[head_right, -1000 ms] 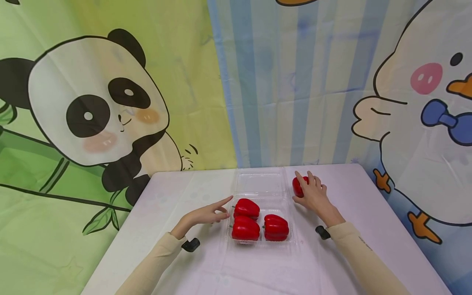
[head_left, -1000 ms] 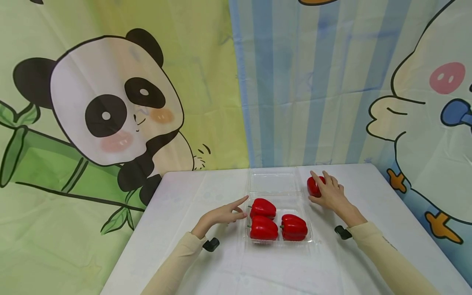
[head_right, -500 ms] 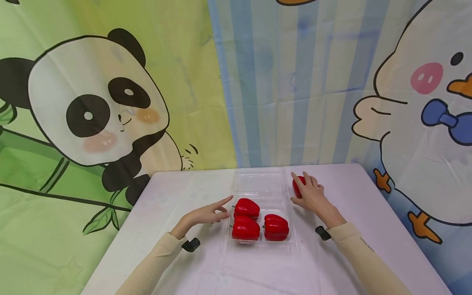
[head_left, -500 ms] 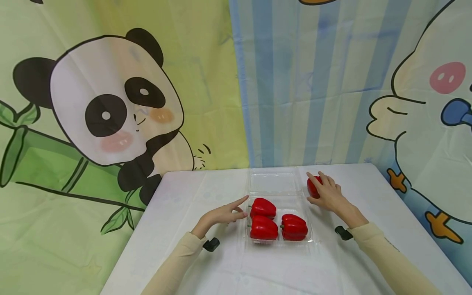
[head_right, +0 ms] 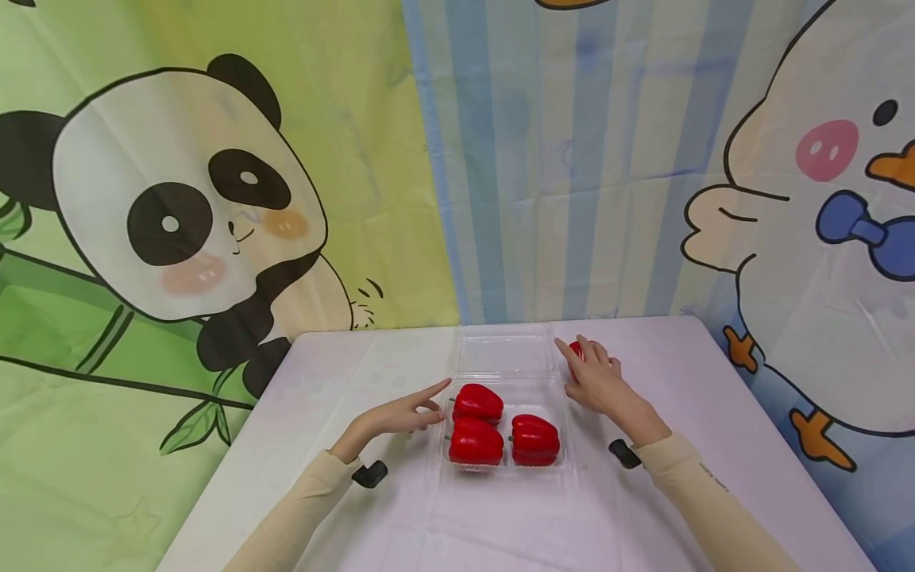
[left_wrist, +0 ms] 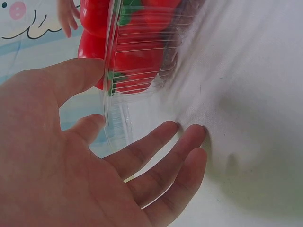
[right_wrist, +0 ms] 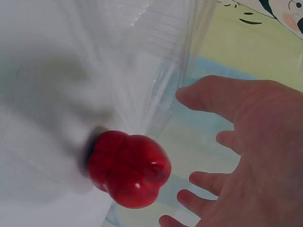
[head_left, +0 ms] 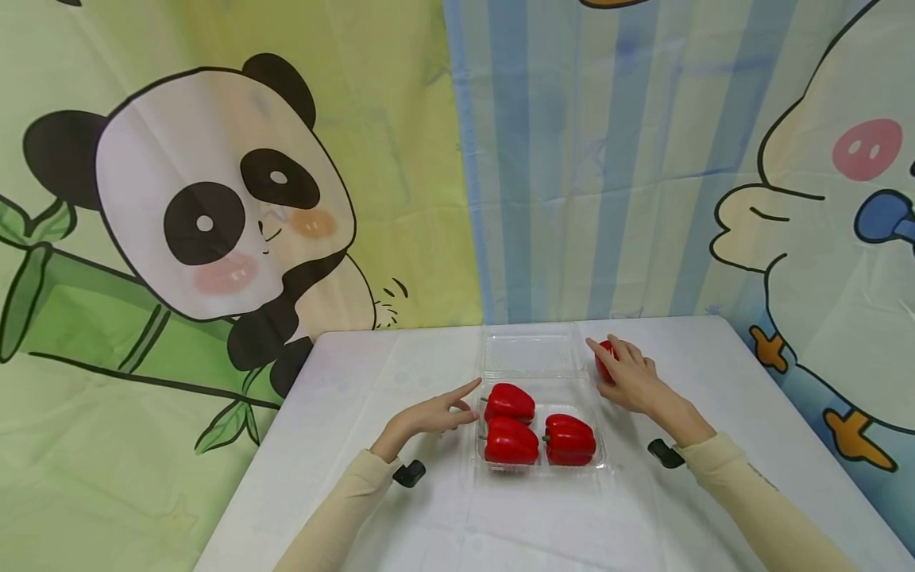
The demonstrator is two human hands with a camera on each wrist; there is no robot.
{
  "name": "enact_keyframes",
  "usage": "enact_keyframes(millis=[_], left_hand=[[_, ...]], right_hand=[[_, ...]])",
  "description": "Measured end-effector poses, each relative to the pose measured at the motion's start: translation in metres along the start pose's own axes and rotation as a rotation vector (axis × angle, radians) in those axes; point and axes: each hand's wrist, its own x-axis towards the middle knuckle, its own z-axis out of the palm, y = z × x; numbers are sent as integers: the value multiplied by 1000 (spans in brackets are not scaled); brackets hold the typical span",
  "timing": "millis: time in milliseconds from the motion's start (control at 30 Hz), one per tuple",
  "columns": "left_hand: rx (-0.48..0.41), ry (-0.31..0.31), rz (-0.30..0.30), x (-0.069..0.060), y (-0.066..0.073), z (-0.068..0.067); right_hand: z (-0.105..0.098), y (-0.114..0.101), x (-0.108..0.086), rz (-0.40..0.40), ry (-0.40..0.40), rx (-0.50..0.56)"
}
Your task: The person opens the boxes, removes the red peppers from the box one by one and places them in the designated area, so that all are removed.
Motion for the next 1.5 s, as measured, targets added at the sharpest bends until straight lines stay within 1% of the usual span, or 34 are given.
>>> enact_keyframes(millis=[100, 200, 333, 467, 600, 833, 1000, 1100, 1333, 1500], left_hand=[[6, 2, 1, -1, 2, 0], [34, 0, 1, -3, 4, 0], [47, 1, 5, -4, 5, 0], [21, 1, 3, -3, 3, 0], [6, 0, 1, -1, 1, 0], [17, 4, 5, 1, 0, 0], [11, 9, 5, 0, 1, 0], [2, 7, 3, -1, 1, 0], [41, 1, -2, 0, 0, 1], [24, 4, -1, 0, 0, 1]], right_hand=[[-2, -4, -1, -17, -17, -10], [-4, -8, -2, -39, -41, -14], [-7, -14, -4, -61, -88, -3], [-10, -19, -6, -93, -126, 28], [-13, -24, -11, -145, -166, 56], [-20, -37, -21, -248, -293, 79], [-23, -47, -24, -284, -400, 138], [-25, -50, -26, -302, -445, 166], [-27, -51, -30, -360, -480, 172], [-27, -52, -32, -372, -494, 178]])
